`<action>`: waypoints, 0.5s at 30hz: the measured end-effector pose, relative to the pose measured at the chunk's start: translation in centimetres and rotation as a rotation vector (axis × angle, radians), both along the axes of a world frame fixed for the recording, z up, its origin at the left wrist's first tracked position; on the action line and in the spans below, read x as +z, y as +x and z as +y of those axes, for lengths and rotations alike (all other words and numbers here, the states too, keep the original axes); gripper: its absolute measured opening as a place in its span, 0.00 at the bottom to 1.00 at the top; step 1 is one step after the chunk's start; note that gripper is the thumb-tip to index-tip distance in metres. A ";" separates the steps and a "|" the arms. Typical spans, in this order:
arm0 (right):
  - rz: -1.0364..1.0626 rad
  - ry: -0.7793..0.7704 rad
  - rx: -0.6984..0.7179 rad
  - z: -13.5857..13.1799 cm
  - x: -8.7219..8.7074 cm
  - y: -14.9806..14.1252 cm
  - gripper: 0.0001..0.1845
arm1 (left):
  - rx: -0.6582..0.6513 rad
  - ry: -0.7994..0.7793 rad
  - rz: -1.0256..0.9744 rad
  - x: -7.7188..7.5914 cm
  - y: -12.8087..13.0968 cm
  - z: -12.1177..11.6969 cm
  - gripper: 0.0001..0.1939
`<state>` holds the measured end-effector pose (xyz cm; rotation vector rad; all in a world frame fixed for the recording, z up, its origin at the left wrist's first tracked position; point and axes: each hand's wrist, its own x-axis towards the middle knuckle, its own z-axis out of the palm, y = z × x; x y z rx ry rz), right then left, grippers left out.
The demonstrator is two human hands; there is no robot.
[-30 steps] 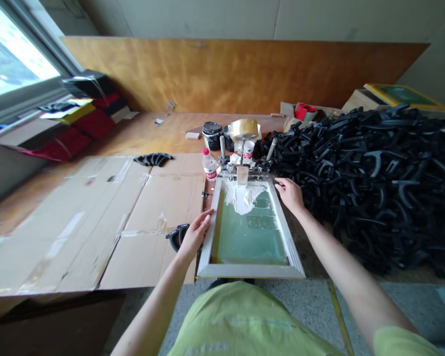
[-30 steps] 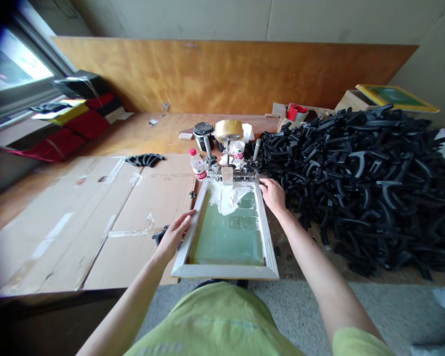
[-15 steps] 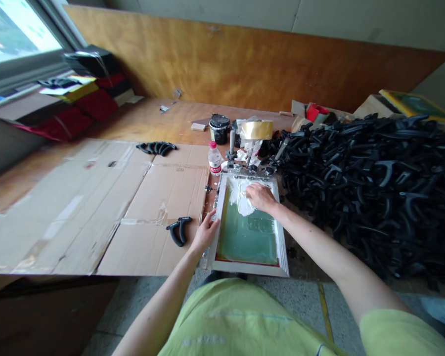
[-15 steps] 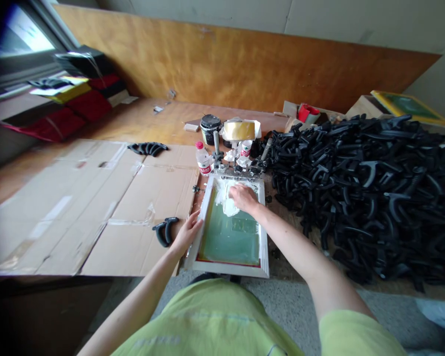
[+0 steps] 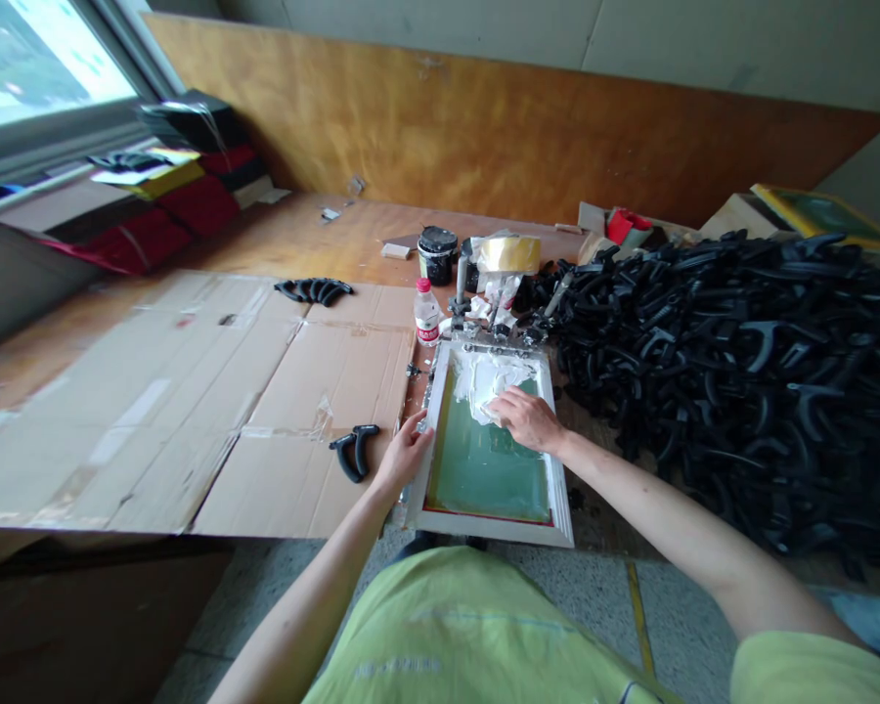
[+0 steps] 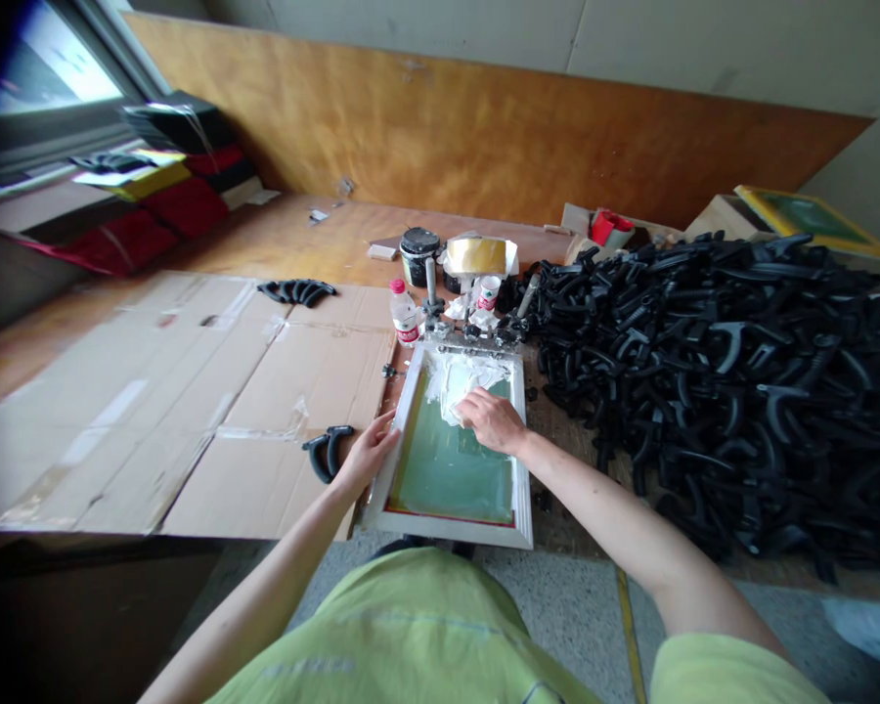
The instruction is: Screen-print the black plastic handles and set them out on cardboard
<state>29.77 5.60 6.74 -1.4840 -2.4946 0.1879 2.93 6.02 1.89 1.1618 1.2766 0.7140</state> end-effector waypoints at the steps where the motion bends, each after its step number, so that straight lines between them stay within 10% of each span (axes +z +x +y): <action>1: 0.025 -0.011 -0.003 0.0 0.2 0.1 0.11 | -0.005 -0.008 -0.011 0.2 0.0 0.0 0.35; 9: 0.041 0.087 -0.372 8.2 4.8 1.8 0.31 | -0.065 -0.055 -0.112 6.2 -0.6 0.5 0.37; 15: 0.223 0.185 -0.761 5.1 3.3 10.0 0.18 | 0.033 0.210 -0.303 12.7 1.5 3.8 0.25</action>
